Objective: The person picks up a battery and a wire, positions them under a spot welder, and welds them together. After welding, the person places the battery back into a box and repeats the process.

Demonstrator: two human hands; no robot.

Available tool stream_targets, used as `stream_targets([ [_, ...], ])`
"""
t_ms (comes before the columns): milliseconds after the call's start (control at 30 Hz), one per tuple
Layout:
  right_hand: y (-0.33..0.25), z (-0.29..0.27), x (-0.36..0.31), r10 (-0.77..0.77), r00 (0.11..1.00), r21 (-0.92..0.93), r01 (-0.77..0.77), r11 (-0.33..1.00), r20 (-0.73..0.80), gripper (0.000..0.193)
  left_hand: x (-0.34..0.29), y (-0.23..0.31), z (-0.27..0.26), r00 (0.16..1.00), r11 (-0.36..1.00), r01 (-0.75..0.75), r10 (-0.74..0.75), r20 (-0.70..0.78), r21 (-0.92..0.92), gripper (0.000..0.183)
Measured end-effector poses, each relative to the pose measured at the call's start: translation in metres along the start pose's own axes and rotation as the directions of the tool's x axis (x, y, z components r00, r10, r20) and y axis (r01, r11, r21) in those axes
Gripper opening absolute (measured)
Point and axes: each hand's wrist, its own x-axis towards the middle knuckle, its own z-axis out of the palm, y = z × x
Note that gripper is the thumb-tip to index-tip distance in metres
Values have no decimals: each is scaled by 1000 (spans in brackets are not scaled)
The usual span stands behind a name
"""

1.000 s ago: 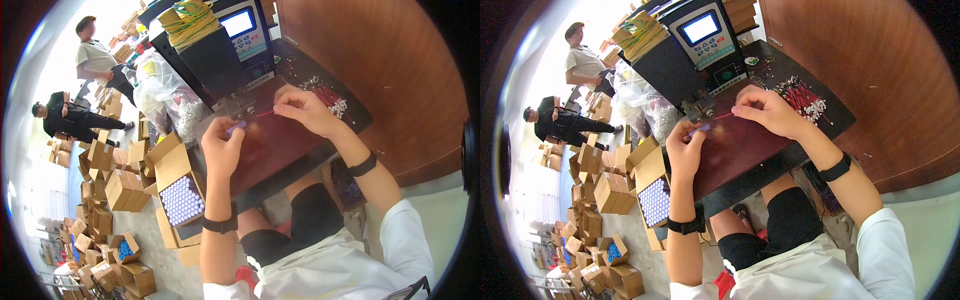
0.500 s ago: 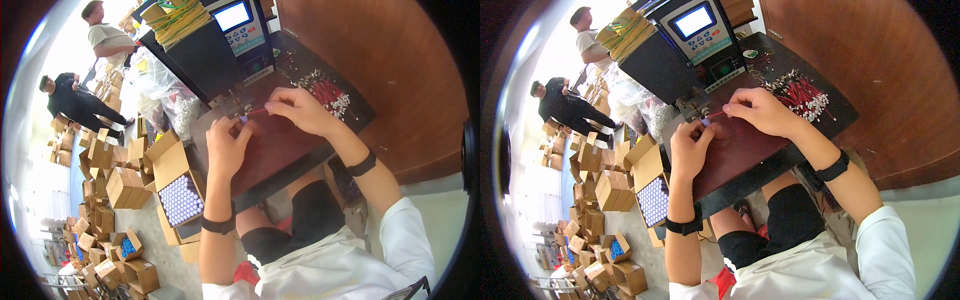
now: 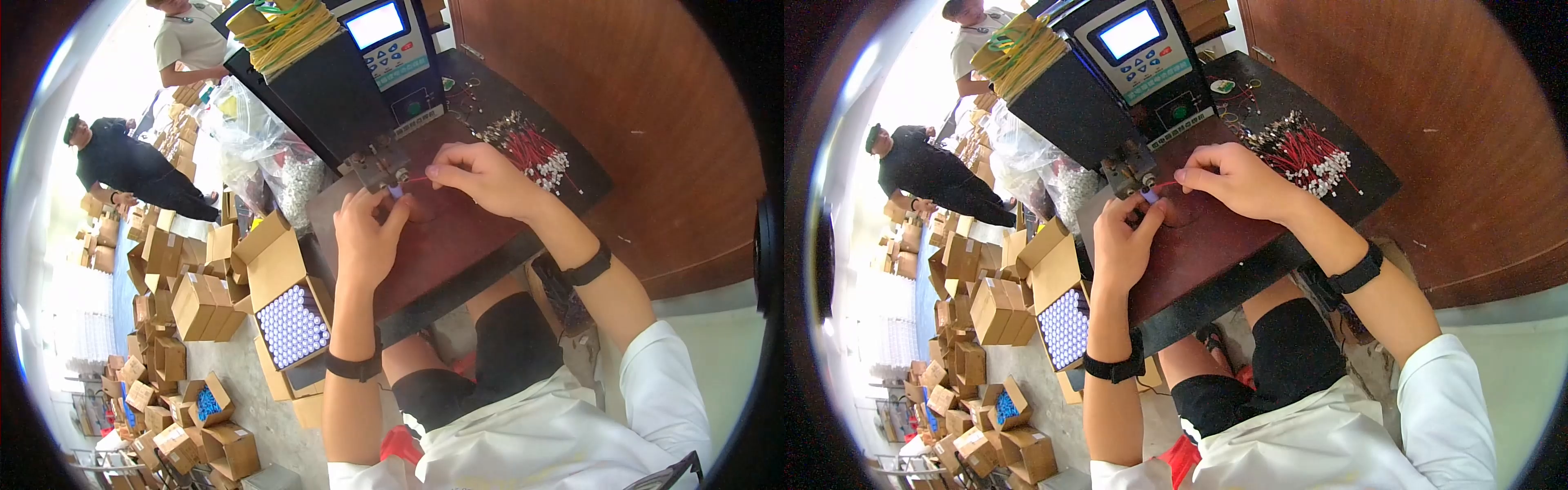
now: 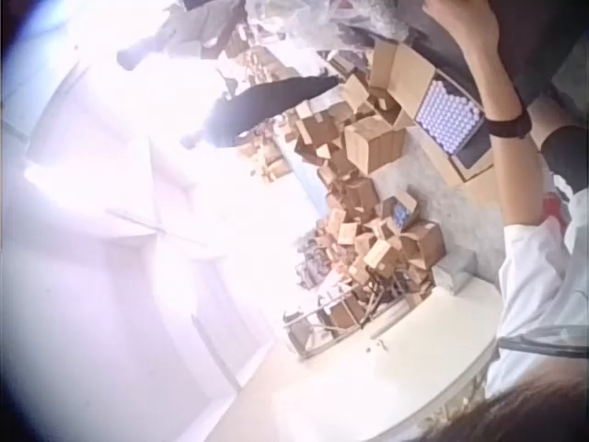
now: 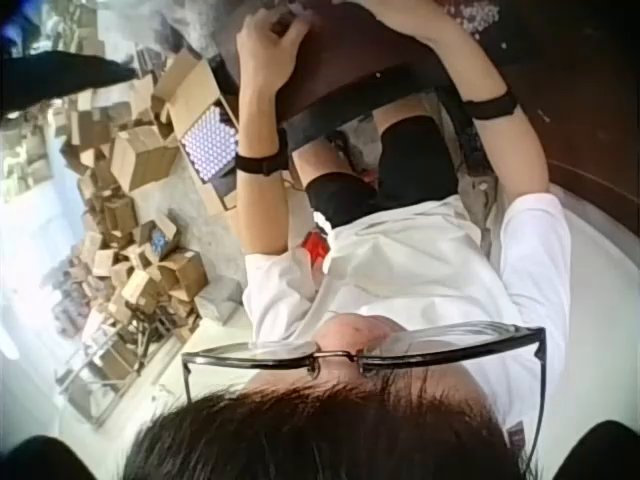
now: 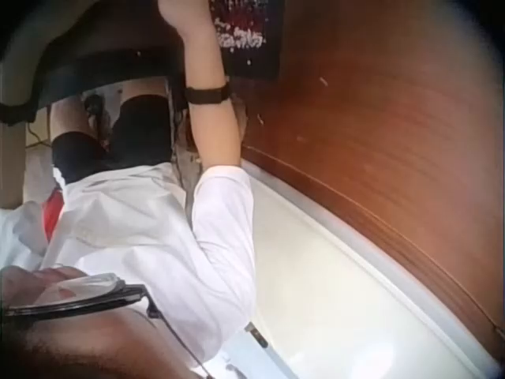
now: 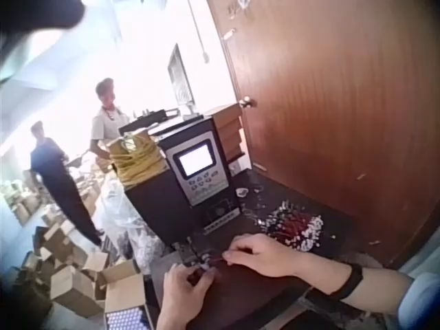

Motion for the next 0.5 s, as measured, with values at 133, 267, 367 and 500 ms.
stream_targets([
  [133, 2, -1, 2, -42, 999, -41, 42, 998, 3, 29, 0, 2, -3, 1000, 1000, 3, -3, 12, 25, 22],
  [267, 2, -1, 0, -64, 998, -39, 64, 997, -9, 28, 0, 2, -2, 1000, 1000, -10, 10, 9, 30, 24],
  [367, -1, -4, -7, -8, 1000, 21, 7, 1000, 13, 24, -1, 1, 0, 999, 997, -32, 31, 23, 68, 25],
  [500, -18, -36, -34, -76, 997, -108, 72, 992, -34, 20, -5, -2, 0, 992, 982, -126, 128, 8, -141, 32],
])
